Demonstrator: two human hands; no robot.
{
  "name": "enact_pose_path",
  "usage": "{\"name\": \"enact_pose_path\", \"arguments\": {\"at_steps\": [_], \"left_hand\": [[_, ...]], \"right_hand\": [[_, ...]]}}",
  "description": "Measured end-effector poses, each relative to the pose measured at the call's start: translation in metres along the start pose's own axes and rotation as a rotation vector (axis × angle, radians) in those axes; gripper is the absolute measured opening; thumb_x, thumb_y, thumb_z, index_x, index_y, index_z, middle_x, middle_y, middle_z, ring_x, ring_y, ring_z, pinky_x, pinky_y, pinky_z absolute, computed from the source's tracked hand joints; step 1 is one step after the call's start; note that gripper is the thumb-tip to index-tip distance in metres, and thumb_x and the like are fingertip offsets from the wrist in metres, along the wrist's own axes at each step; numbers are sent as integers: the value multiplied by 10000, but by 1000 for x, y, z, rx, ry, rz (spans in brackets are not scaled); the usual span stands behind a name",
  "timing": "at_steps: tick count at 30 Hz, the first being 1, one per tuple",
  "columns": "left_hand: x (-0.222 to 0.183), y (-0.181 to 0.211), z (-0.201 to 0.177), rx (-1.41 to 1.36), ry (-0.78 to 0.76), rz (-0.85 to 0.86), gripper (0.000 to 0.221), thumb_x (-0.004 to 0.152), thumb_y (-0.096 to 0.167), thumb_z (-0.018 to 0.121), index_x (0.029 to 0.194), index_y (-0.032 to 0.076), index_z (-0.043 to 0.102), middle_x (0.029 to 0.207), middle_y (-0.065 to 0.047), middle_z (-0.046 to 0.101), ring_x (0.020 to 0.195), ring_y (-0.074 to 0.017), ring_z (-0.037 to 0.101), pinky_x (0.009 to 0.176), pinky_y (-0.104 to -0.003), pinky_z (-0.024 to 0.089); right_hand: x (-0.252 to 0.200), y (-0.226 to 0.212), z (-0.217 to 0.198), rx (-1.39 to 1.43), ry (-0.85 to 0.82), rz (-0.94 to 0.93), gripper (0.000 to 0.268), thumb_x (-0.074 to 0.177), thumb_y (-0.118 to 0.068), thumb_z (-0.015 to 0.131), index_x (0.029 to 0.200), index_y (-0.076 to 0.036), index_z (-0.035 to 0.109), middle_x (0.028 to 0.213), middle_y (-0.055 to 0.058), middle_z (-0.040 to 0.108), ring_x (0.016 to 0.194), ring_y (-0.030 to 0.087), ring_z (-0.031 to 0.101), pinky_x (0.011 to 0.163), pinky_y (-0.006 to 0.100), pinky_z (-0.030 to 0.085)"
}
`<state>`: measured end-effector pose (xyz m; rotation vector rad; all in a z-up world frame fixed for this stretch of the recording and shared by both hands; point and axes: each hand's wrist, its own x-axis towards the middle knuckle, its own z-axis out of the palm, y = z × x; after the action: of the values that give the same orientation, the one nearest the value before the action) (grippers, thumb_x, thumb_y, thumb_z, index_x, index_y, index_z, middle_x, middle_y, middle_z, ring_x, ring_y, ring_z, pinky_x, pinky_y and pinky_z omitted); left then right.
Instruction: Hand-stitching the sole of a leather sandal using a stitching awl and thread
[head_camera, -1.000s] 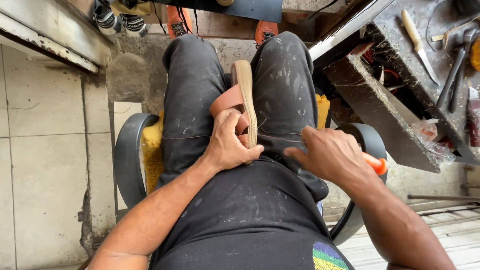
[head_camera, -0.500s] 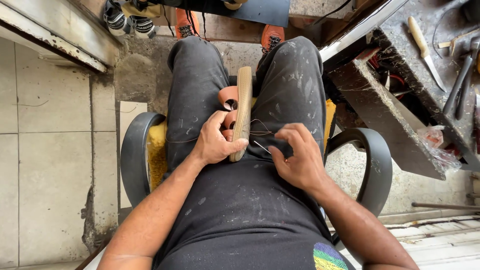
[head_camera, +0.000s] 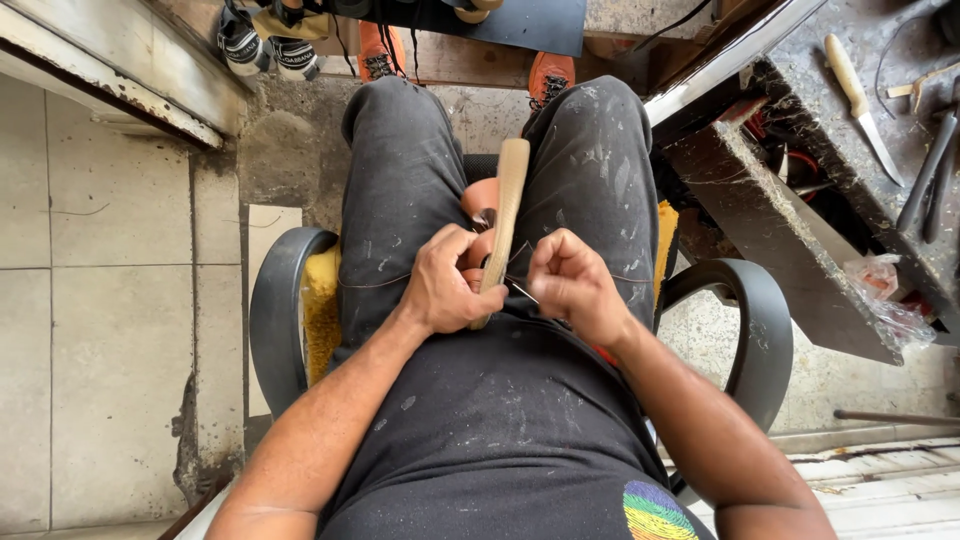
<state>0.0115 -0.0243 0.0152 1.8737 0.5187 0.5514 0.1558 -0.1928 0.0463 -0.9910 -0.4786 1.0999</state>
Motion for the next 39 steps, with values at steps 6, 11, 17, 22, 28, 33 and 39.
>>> {"name": "enact_pose_path", "arguments": {"at_steps": [6,11,17,22,28,33,39], "left_hand": [[0,-18,-4,-38,42,-57,431,549,299,897,805,83,626,760,-134,560,744,-335,653,712,-375,547],[5,-4,2,-25,14,-72,385,541,281,868,738,94,595,631,-112,503,629,-310,612,622,-373,521],[6,-14,3,-43,34,-130,387,549,296,865,726,90,590,598,-118,462,603,-281,581,603,-354,502],[2,-2,3,-2,-16,-213,426,541,351,886,771,119,614,627,-63,490,618,-232,583,652,-318,522],[1,21,-18,34,-142,-220,585,616,443,910,1013,80,681,854,-136,599,766,-288,647,721,-408,539],[7,78,-45,430,-440,-378,809,707,626,775,1328,123,653,1188,-146,642,1056,-368,686,912,-477,564],[-3,88,-61,508,-387,-302,686,732,613,795,1196,113,732,927,-133,694,933,-355,701,852,-474,545]], "right_hand": [[-22,-98,29,-368,-381,-290,281,828,-224,734,625,-129,564,596,44,511,552,197,455,520,332,375],[-39,-64,19,79,-268,-323,180,830,-138,703,809,-75,536,645,62,447,617,239,509,702,420,467],[-13,-58,5,-750,-93,-504,175,825,16,659,746,-135,622,823,84,512,635,317,542,572,409,444],[24,-52,45,-1758,39,169,577,891,-164,715,1442,-246,564,976,129,542,723,498,718,638,628,607],[16,-56,22,-1661,101,8,125,882,-368,694,921,-256,730,846,23,662,825,358,707,730,518,590],[-34,-91,-9,-1067,-115,-149,128,899,-248,742,867,-128,770,1288,102,582,1250,305,545,1043,404,373],[-77,-98,-31,-435,24,-225,254,954,-182,608,762,-21,654,1376,236,518,1343,298,505,1125,449,346]]}}
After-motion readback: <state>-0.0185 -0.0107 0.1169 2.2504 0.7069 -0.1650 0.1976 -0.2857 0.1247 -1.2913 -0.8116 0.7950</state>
